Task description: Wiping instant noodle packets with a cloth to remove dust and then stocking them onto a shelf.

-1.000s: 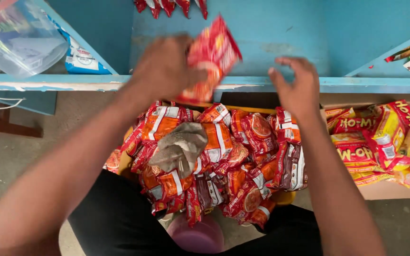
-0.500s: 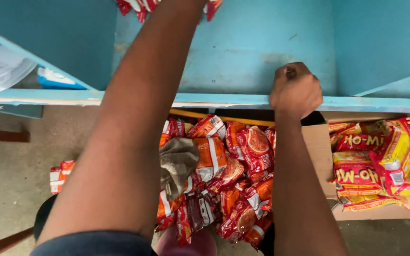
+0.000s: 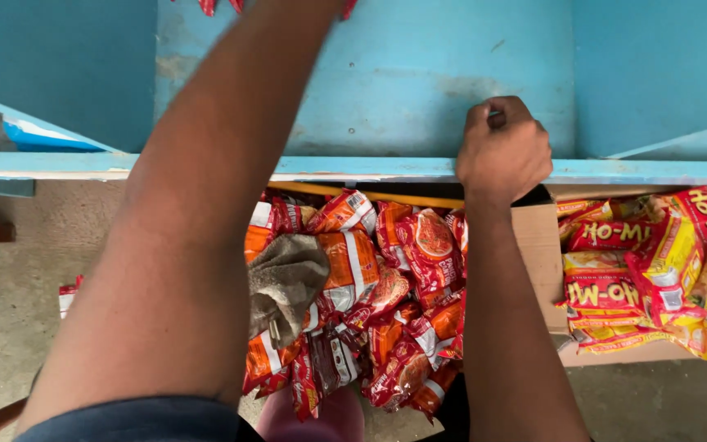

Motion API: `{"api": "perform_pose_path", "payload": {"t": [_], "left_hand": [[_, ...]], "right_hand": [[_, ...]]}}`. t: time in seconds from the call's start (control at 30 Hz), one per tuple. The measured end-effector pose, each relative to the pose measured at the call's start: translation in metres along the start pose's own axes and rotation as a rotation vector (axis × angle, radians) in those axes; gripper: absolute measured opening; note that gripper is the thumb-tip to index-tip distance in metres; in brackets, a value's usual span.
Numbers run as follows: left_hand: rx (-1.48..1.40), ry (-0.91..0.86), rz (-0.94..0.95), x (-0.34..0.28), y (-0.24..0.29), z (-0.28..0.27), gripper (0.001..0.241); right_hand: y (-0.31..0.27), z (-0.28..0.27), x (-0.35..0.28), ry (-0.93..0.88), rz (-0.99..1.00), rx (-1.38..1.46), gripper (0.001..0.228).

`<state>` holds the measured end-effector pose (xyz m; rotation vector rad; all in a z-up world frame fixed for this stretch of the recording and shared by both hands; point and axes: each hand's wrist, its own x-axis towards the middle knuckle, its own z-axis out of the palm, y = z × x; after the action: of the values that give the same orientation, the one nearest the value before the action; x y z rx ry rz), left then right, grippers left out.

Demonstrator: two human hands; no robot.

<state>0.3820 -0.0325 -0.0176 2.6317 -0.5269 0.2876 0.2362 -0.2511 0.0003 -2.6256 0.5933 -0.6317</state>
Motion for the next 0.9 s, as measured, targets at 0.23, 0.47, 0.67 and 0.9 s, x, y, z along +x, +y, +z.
{"api": "perform_pose_path", "payload": {"t": [0.23, 0.47, 0.67, 0.9], "left_hand": [[0.015, 0.039, 0.000, -0.032, -0.006, -0.010, 0.033], [0.001, 0.041, 0.005, -0.047, 0.009, 0.003, 0.027], [0.006, 0.051, 0.017, -0.052, 0.021, 0.008, 0.023], [0.020, 0.058, 0.030, -0.056, 0.029, 0.015, 0.018]], "right_hand": [[0.002, 0.000, -0.002, 0.032, -0.055, -0.016, 0.007], [0.001, 0.001, -0.002, 0.021, -0.003, 0.030, 0.008], [0.003, 0.001, -0.004, 0.053, -0.027, 0.077, 0.007], [0.004, 0.003, -0.005, 0.097, -0.045, 0.080, 0.007]]}}
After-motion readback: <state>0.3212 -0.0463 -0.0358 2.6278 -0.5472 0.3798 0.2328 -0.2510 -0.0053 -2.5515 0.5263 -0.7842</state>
